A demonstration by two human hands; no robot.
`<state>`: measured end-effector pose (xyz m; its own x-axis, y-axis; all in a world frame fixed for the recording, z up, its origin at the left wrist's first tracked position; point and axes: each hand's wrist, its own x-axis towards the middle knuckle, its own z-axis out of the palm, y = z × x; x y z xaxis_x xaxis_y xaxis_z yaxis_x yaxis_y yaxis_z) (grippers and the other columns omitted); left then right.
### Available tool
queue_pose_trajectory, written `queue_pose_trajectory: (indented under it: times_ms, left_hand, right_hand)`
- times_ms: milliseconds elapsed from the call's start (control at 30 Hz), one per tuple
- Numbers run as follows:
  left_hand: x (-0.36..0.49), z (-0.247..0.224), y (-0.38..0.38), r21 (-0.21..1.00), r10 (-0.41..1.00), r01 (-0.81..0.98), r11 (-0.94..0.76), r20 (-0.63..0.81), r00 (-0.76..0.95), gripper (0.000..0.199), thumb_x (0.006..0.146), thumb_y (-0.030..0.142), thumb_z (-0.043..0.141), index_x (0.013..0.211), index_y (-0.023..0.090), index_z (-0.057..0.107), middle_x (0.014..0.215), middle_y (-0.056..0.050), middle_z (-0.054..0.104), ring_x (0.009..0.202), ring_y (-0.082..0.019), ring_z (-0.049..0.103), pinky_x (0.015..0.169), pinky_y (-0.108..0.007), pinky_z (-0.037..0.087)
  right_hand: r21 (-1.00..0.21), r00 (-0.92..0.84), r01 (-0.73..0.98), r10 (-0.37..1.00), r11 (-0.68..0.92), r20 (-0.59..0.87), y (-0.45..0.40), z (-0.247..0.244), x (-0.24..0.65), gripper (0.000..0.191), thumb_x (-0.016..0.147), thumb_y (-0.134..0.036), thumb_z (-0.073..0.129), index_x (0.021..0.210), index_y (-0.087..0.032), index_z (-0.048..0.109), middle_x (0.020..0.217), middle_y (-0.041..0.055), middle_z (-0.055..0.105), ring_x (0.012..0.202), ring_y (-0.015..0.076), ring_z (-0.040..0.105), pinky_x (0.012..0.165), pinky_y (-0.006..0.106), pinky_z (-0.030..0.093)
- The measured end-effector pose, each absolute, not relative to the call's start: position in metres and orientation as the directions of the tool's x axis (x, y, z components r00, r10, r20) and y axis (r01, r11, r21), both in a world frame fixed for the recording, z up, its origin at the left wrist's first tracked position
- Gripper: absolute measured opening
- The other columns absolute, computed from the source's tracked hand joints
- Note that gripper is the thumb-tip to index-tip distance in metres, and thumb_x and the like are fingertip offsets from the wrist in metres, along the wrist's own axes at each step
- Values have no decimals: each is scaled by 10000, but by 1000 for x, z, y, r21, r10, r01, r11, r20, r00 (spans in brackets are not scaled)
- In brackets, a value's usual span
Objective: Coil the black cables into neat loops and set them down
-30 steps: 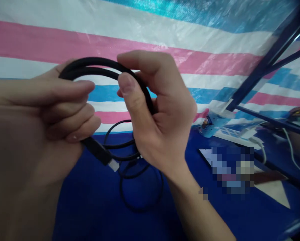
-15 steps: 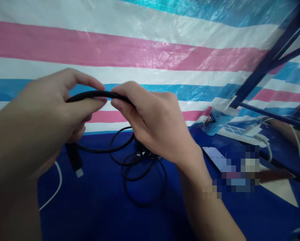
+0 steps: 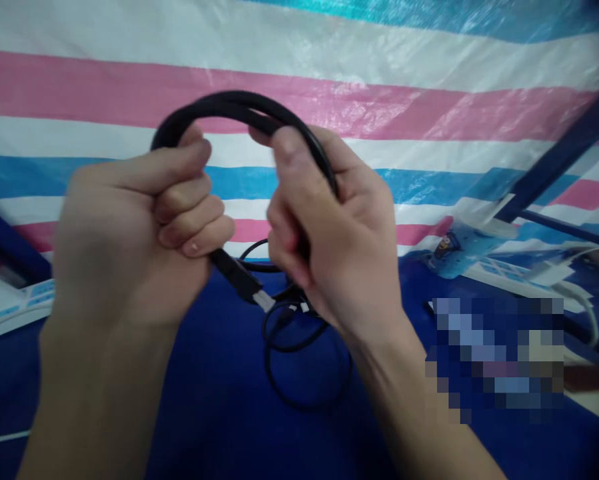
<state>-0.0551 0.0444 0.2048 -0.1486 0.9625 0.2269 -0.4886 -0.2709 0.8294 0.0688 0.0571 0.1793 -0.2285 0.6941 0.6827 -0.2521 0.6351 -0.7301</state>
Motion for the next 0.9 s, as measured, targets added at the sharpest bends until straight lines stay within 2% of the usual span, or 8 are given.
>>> queue_pose_trajectory:
  times_ms: [100, 233, 333, 433, 500, 667, 767, 900]
  left_hand:
    - [-53, 202, 48, 887, 954, -358, -292, 297, -41, 244, 840, 41, 401, 669, 166, 523, 456, 65, 87, 343, -55, 101, 304, -156, 230]
    - [-58, 197, 53, 950, 950, -31, -311, 311, 2, 140, 664, 44, 607, 745, 157, 596, 397, 85, 209, 310, -28, 202, 310, -150, 281]
    - [-58, 198, 52, 953, 953, 21, -301, 302, -8, 146, 649, 63, 636, 722, 166, 564, 421, 79, 265, 314, -23, 223, 305, -141, 246]
    - [-54, 201, 52, 958, 960, -72, -277, 273, -55, 155, 711, 64, 562, 658, 185, 481, 451, 79, 219, 322, -17, 166, 304, -132, 161]
    - [-51, 202, 52, 966, 972, -110, -235, 231, -52, 151, 733, 79, 542, 654, 186, 470, 461, 76, 208, 325, -17, 155, 309, -138, 135]
    - [-52, 202, 51, 954, 971, -178, -240, 237, -37, 98, 715, 80, 551, 720, 175, 526, 459, 67, 246, 342, -27, 233, 335, -140, 204]
    - [-53, 204, 48, 946, 973, -234, -224, 229, -3, 98, 746, 71, 527, 709, 158, 555, 437, 62, 245, 355, -40, 273, 354, -148, 280]
    - [-50, 205, 44, 927, 966, -279, -251, 259, -8, 205, 824, 101, 463, 666, 131, 589, 396, 55, 244, 338, -45, 287, 371, -166, 367]
  right_hand:
    - [-724, -207, -313, 699, 615, 684, 65, 181, 77, 182, 950, -359, 453, 881, -210, 533, 573, -59, 281, 402, 33, 236, 379, 177, 260]
    - [-805, -445, -113, 694, 583, 566, 71, 188, 96, 190, 926, -310, 499, 781, -188, 516, 551, -62, 293, 406, 20, 246, 393, 163, 253]
    - [-822, -492, -18, 711, 569, 502, 71, 190, 103, 187, 893, -347, 554, 784, -196, 531, 542, -59, 300, 407, 35, 253, 374, 185, 236]
    - [-648, -256, 209, 680, 733, 687, 72, 188, 102, 127, 880, -292, 572, 967, -200, 581, 617, -37, 442, 467, 61, 404, 448, 202, 342]
    - [-487, -163, 389, 578, 782, 799, 73, 187, 99, 232, 881, -228, 559, 1112, -210, 566, 744, -9, 563, 606, 105, 540, 561, 223, 430]
    - [-188, -274, 566, 399, 803, 875, 75, 186, 96, 241, 952, -244, 447, 1153, -228, 579, 1052, 64, 648, 934, 188, 610, 766, 268, 469]
    - [-136, -274, 643, 392, 754, 878, 76, 185, 97, 243, 970, -259, 406, 1143, -214, 570, 1017, 91, 652, 911, 208, 613, 738, 282, 457]
    - [-141, -210, 728, 414, 671, 886, 79, 184, 98, 214, 979, -277, 393, 1055, -182, 569, 805, 76, 637, 742, 193, 606, 616, 278, 406]
